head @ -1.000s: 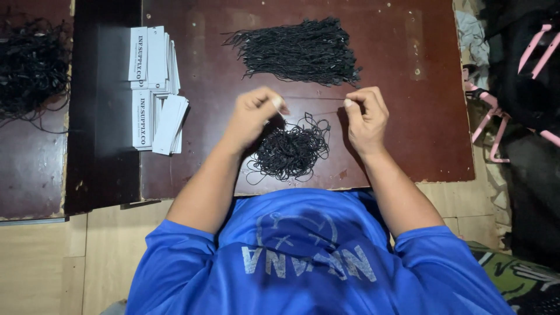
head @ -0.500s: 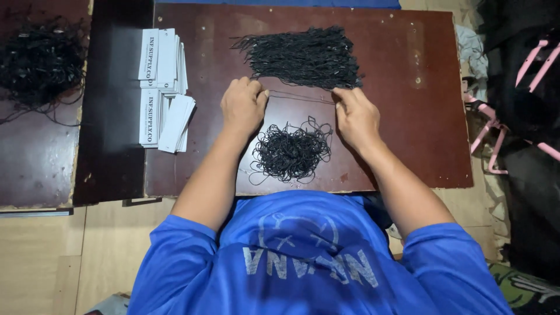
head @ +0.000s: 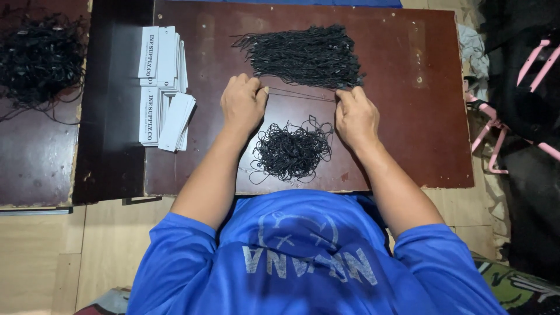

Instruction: The person sits at a table and repeatedly picks up black cables from a pile, untangles them, and places them into a separate pile. The hands work continuously throughout the clip, handling the cables one at a time.

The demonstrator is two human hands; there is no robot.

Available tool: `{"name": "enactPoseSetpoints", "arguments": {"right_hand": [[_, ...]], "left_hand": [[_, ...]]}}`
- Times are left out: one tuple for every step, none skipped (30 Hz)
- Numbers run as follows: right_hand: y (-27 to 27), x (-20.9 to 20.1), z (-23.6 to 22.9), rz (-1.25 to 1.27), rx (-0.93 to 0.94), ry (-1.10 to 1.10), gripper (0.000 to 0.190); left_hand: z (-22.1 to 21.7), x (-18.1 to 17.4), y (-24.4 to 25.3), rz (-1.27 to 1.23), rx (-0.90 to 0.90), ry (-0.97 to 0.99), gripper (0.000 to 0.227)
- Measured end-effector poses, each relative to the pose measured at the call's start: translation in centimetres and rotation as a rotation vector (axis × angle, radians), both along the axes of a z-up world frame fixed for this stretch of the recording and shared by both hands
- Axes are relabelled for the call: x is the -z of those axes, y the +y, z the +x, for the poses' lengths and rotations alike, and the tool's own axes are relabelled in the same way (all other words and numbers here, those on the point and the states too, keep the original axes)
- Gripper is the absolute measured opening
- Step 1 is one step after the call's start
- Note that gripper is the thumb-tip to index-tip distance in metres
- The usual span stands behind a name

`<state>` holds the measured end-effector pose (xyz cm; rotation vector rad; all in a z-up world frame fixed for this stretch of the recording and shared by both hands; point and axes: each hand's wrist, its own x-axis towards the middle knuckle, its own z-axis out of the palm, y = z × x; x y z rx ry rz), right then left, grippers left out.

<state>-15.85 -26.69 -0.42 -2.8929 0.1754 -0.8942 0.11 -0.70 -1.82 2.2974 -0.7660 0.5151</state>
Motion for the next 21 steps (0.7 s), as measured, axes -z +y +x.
{"name": "enactPoseSetpoints", "arguments": {"right_hand": [[0.1,-0.1,0.0,0.002,0.0,0.001,0.021],[0.1,-0.2,0.0,0.029,0.0,0.002,0.022],[0.1,-0.3,0.1,0.054,0.002,0.002,0.023],[0.1,-0.3,0.1,0.054,0.003,0.002,0.023],[0.0,-0.2,0.1,0.07,-0.001,-0.002,0.023],[0.0,-0.2,0.1,0.087,-0.006,-0.005,0.023],[-0.3,-0.1,0.2,0.087,-0.006,-0.005,0.023],[-0.5,0.1,0.2,0.142,-0.02,-0.004,0.022],[-0.8,0.2,0.2,0.197,-0.033,-0.004,0.021],[-1.0,0.5,0.2,0.197,-0.033,-0.003,0.021],[-1.2,0.8,0.3,0.234,-0.039,-0.009,0.017],[-1.5,1.0,0.3,0.271,-0.045,-0.016,0.014],[-1.3,0.8,0.4,0.271,-0.046,-0.015,0.014],[-1.1,0.6,0.4,0.258,-0.033,-0.001,0.014],[-1.0,0.4,0.4,0.245,-0.02,0.013,0.014],[-0.9,0.3,0.4,0.244,-0.019,0.013,0.014],[-0.9,0.3,0.5,0.258,-0.012,0.014,0.013],[-0.9,0.2,0.5,0.272,-0.006,0.015,0.013],[-1.0,-0.1,0.5,0.271,-0.006,0.014,0.013],[-1.1,-0.3,0.4,0.317,-0.03,-0.025,0.012],[-1.1,-0.6,0.3,0.363,-0.055,-0.064,0.015]], "left_hand": [[-0.1,0.0,0.0,0.002,0.0,0.001,0.021],[-0.1,-0.1,0.0,0.013,-0.009,-0.007,0.021],[-0.1,-0.2,-0.1,0.023,-0.017,-0.016,0.021],[-0.2,-0.2,-0.1,0.023,-0.016,-0.016,0.021],[-0.2,-0.3,-0.1,0.036,-0.026,-0.021,0.02],[-0.3,-0.3,-0.2,0.049,-0.036,-0.026,0.019],[-0.3,-0.5,-0.1,0.049,-0.036,-0.025,0.019],[-0.3,-0.7,-0.1,0.059,-0.031,-0.026,0.018],[-0.3,-0.8,0.0,0.068,-0.026,-0.027,0.018],[-0.3,-0.9,0.0,0.068,-0.027,-0.026,0.018],[-0.3,-1.0,0.0,0.074,-0.037,-0.032,0.017],[-0.3,-1.0,0.0,0.08,-0.046,-0.037,0.016],[-0.4,-1.1,0.1,0.08,-0.046,-0.036,0.016],[-0.4,-1.1,0.1,0.097,-0.05,-0.042,0.016],[-0.4,-1.2,0.1,0.114,-0.052,-0.047,0.016],[-0.5,-1.3,0.1,0.113,-0.051,-0.047,0.016],[-0.6,-1.4,0.1,0.119,-0.057,-0.038,0.015],[-0.7,-1.5,0.1,0.125,-0.064,-0.029,0.014],[-0.5,-1.0,0.1,0.125,-0.064,-0.029,0.014],[-0.4,-0.6,0.2,0.112,-0.073,-0.034,0.015],[-0.2,-0.1,0.2,0.098,-0.082,-0.038,0.019]]}}
